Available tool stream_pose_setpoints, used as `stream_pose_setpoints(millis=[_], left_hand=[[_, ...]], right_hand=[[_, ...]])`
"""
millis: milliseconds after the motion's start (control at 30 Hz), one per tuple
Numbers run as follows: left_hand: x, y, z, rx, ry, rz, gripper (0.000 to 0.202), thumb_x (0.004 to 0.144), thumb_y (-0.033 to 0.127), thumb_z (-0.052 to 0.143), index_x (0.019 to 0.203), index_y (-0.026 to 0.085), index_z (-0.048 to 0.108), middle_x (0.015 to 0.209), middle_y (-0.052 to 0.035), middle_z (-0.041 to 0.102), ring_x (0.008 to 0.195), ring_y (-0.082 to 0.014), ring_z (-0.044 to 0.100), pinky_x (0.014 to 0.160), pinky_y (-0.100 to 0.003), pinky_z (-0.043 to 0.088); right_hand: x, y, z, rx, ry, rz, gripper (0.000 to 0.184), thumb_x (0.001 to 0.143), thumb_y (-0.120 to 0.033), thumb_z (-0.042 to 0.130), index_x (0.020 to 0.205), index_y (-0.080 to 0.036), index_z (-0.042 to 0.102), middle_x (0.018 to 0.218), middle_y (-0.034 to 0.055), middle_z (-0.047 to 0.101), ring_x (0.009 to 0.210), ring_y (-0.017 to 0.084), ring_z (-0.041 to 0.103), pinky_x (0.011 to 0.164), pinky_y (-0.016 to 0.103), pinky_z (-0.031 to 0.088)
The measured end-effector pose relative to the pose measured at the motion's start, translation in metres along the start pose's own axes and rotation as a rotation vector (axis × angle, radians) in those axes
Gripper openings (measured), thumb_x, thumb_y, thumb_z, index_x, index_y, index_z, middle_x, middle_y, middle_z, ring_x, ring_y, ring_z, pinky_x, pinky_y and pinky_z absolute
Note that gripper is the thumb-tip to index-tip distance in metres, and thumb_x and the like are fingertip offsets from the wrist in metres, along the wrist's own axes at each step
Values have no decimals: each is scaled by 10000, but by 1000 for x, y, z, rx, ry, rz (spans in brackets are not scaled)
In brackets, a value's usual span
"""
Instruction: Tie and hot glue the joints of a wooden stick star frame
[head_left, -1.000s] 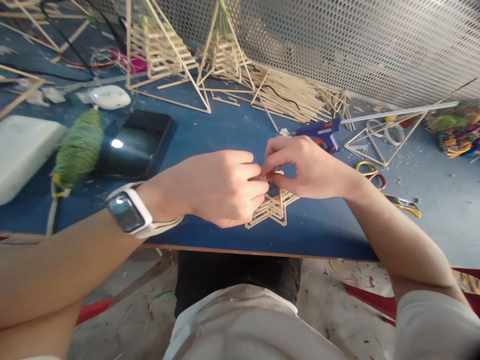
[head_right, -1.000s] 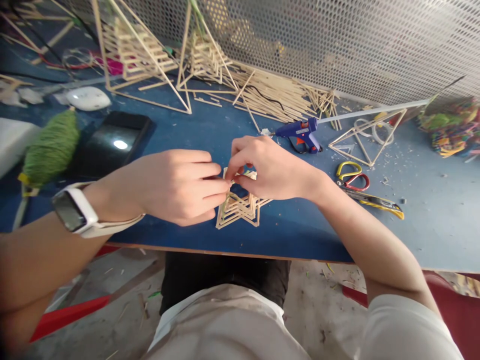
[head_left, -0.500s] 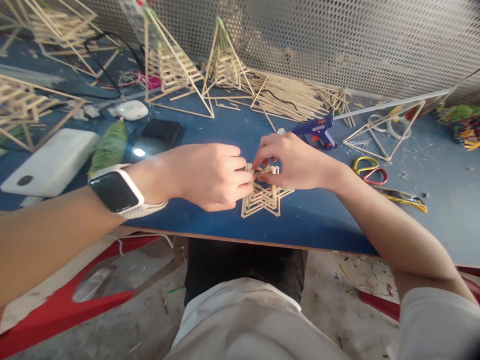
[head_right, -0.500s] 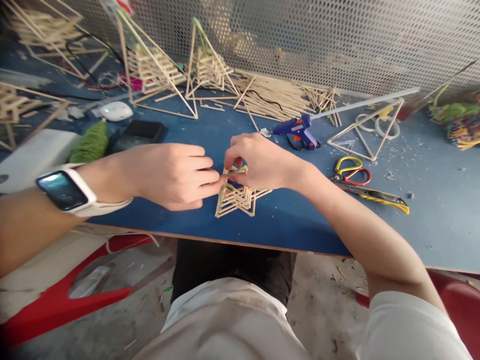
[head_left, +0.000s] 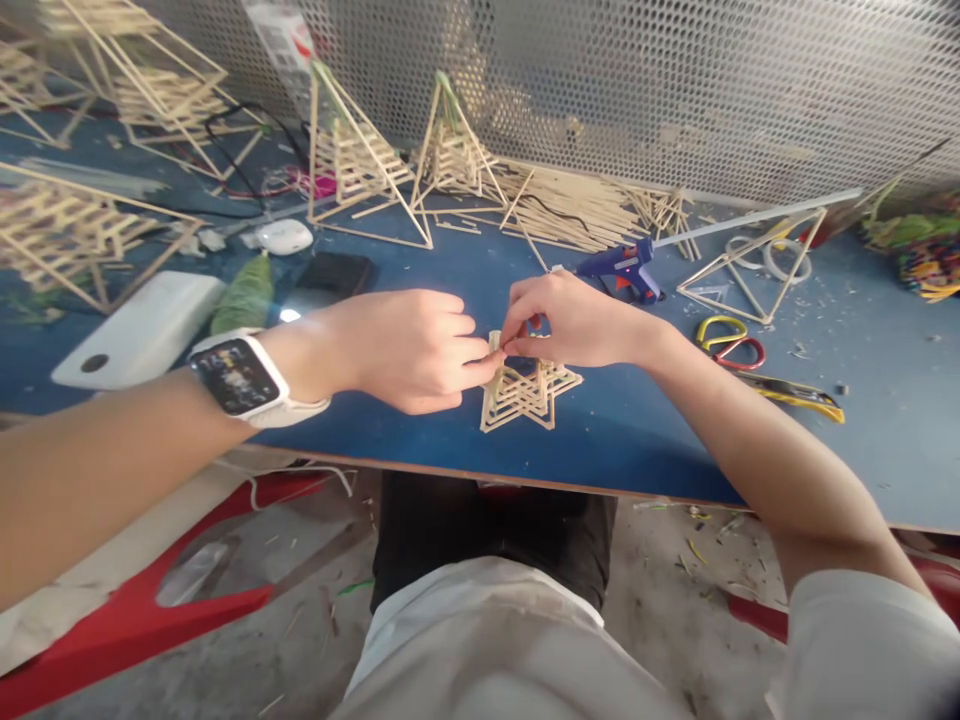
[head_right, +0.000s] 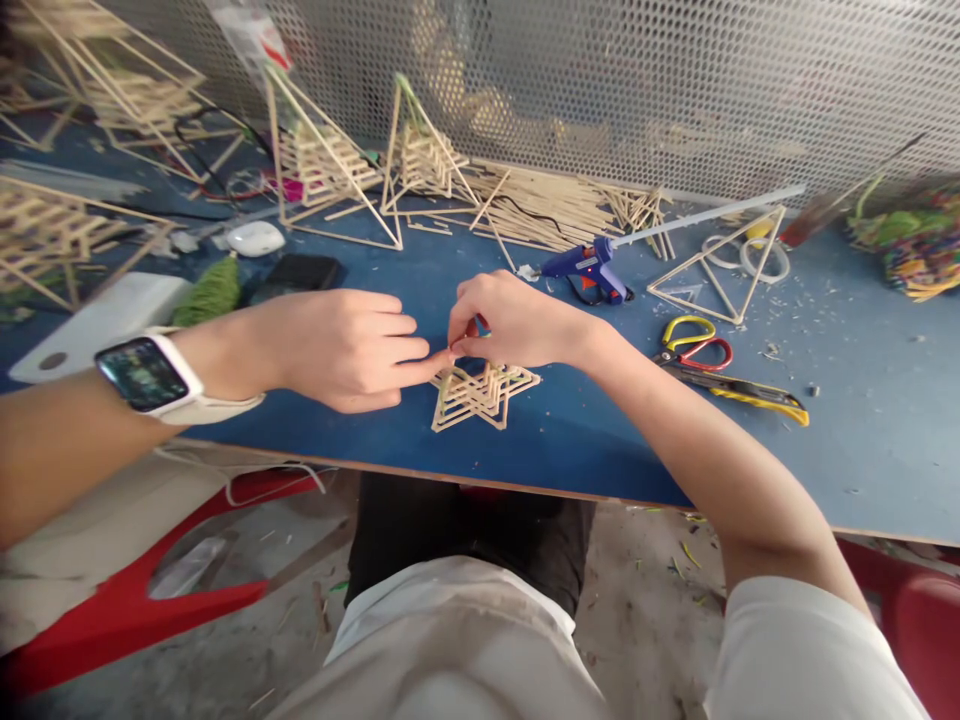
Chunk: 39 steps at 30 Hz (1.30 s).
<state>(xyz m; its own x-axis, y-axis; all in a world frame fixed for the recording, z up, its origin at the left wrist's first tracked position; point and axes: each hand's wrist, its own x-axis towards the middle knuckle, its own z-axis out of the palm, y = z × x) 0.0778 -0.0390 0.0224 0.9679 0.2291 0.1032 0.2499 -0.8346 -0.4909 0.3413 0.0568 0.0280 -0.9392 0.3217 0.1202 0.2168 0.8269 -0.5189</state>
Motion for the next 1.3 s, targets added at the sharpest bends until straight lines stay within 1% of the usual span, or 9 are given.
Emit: stream_pose_setpoints(millis=[200,367,600,733,867,1000,1133,1233,1300], left_hand=[[-4,1,6,-146,-15,-87,403,1015,268,630,1321,192,881,911,-50,844,796,-238,771,724,-421,507],[-5,3,9,-220,71,-120,387,1008,211,609,1269,183,893,871,-57,831,764,-229,749,732,-407,506],[-7,11,19,-67,243,-119,377,1050,248,559,1209,135,882,879,-85,830,748,-222,733,733,-388,552],[-9,17,24,27,285,-98,314,1082,269,592,1176,152,868,782,-50,779,675,-206,676,655,-373,511],[-8,21,26,54,282,-110,298,1096,294,600,1209,174,849,772,-33,770,662,-202,677,628,-375,503],[-9,25,28,19,369,-139,341,1073,279,576,1287,155,812,771,-33,770,688,-223,707,630,-392,508],[-17,24,39,-116,465,-304,267,1017,234,594,1171,204,810,810,-49,808,701,-232,740,666,-386,508],[-23,20,52,-169,447,-446,232,998,252,585,1027,221,814,803,-59,810,666,-227,730,664,-382,518],[-24,17,60,-167,442,-501,254,982,248,565,1012,216,815,805,-65,811,669,-234,736,661,-384,539]], right_hand=[[0,0,2,-3,-9,29,182,993,-140,785,1028,-198,954,1027,47,807,886,157,695,887,340,474],[-2,-3,2,-29,-7,4,190,1005,-120,762,1016,-196,936,1014,45,777,873,159,665,879,346,460],[-4,7,8,-138,-12,-208,141,1015,-84,720,968,-147,836,1017,72,673,1011,227,600,910,377,439],[-4,11,10,-154,-1,-235,117,1000,-69,734,943,-146,801,1005,70,662,1004,229,578,899,374,430],[-4,7,10,-202,-3,-256,131,1012,-61,721,942,-148,790,1002,75,651,985,231,555,884,377,424],[-4,3,9,-284,-15,-280,150,1042,-75,699,937,-151,775,983,70,617,981,233,529,883,380,426],[-4,1,7,-275,-9,-309,184,1053,-83,674,920,-155,779,969,68,623,967,224,527,886,375,433],[-3,1,5,-256,8,-334,225,1060,-82,638,915,-158,793,965,76,643,960,221,544,896,372,454],[-3,1,4,-256,10,-351,252,1073,-84,615,922,-158,803,960,77,649,955,221,554,898,374,468]])
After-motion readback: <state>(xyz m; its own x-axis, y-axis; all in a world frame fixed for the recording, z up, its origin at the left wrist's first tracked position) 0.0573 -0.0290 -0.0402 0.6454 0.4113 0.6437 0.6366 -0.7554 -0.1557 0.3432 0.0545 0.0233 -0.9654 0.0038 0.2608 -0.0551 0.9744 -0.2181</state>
